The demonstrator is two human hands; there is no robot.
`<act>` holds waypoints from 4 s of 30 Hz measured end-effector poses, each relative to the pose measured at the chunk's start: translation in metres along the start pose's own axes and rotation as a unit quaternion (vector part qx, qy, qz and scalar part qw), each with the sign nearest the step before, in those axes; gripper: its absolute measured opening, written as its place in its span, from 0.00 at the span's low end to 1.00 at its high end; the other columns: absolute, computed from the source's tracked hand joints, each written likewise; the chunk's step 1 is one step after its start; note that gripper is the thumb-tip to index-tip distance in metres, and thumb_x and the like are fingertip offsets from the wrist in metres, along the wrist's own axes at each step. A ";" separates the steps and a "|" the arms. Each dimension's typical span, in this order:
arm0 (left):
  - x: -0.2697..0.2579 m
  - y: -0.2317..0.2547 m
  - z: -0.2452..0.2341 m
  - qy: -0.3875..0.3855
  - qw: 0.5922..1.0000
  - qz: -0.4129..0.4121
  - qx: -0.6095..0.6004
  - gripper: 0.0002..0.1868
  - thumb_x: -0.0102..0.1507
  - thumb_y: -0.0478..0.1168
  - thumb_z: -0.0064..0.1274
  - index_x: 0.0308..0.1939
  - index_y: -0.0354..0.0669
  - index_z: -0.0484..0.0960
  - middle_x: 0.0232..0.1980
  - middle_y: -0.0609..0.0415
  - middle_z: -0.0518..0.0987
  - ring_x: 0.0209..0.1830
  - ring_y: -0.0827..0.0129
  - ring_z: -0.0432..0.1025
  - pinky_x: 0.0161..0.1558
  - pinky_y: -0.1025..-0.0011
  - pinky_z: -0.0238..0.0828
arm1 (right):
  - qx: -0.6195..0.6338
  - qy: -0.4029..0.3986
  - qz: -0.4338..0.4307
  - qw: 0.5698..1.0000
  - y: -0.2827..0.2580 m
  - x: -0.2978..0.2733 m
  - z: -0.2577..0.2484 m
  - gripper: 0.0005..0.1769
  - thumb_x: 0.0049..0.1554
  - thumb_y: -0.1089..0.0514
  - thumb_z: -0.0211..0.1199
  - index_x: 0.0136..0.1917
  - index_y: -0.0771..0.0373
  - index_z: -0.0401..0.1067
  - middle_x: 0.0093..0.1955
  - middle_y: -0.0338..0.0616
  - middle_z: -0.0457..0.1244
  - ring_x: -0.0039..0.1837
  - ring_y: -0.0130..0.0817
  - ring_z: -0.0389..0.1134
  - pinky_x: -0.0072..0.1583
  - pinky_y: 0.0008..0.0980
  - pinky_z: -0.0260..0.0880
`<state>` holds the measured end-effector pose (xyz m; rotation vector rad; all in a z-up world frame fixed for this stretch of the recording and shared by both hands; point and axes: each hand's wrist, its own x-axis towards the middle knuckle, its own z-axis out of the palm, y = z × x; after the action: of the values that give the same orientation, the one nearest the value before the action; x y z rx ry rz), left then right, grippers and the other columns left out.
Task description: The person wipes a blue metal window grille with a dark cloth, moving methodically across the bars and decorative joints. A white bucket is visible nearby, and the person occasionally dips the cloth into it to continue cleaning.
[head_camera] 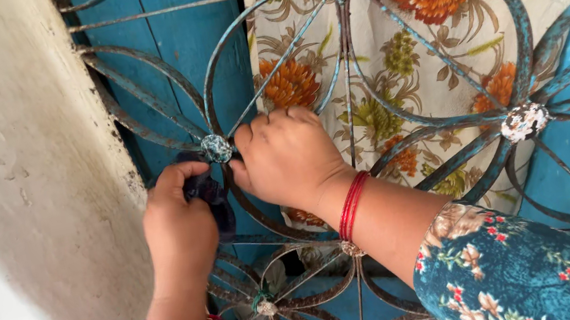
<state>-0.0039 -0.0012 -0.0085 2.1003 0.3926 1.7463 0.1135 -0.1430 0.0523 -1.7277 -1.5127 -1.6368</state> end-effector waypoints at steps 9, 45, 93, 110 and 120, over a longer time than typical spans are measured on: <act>-0.010 -0.057 -0.004 0.036 0.996 -0.080 0.029 0.27 0.53 0.23 0.43 0.54 0.40 0.83 0.53 0.39 0.83 0.54 0.48 0.78 0.56 0.61 0.71 | -0.002 -0.001 -0.009 1.000 -0.001 0.001 -0.004 0.18 0.52 0.43 0.63 0.36 0.60 0.72 0.34 0.47 0.66 0.39 0.47 0.69 0.46 0.46 0.67; 0.094 0.002 -0.043 0.002 0.826 0.234 0.513 0.28 0.59 0.35 0.46 0.65 0.41 0.76 0.66 0.47 0.71 0.54 0.53 0.69 0.57 0.64 0.72 | 0.036 -0.006 -0.002 0.999 0.001 0.002 -0.008 0.16 0.53 0.46 0.62 0.35 0.61 0.72 0.32 0.46 0.65 0.39 0.44 0.68 0.48 0.43 0.66; 0.114 0.017 -0.017 0.114 0.939 0.227 0.231 0.20 0.62 0.27 0.54 0.58 0.32 0.76 0.60 0.35 0.65 0.57 0.37 0.70 0.59 0.50 0.70 | 0.005 0.011 0.001 1.000 -0.001 -0.002 0.005 0.17 0.53 0.43 0.62 0.36 0.59 0.73 0.32 0.44 0.66 0.39 0.44 0.69 0.45 0.44 0.67; 0.083 0.028 -0.017 -0.060 0.936 0.158 0.310 0.12 0.66 0.33 0.48 0.49 0.43 0.85 0.55 0.35 0.68 0.48 0.40 0.73 0.49 0.50 0.73 | 0.031 0.010 -0.006 0.999 0.003 -0.004 0.002 0.17 0.51 0.43 0.63 0.37 0.59 0.73 0.34 0.44 0.66 0.41 0.43 0.69 0.49 0.42 0.66; 0.117 0.031 -0.048 -0.015 0.904 0.123 0.410 0.26 0.64 0.31 0.47 0.67 0.46 0.76 0.62 0.35 0.69 0.51 0.37 0.74 0.49 0.48 0.73 | 0.010 -0.003 -0.015 1.000 0.004 -0.004 0.003 0.17 0.54 0.44 0.61 0.37 0.59 0.72 0.32 0.43 0.65 0.39 0.43 0.68 0.48 0.43 0.65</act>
<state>-0.0301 0.0288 0.1162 2.8399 1.0442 1.8813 0.1191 -0.1436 0.0499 -1.7086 -1.5605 -1.6269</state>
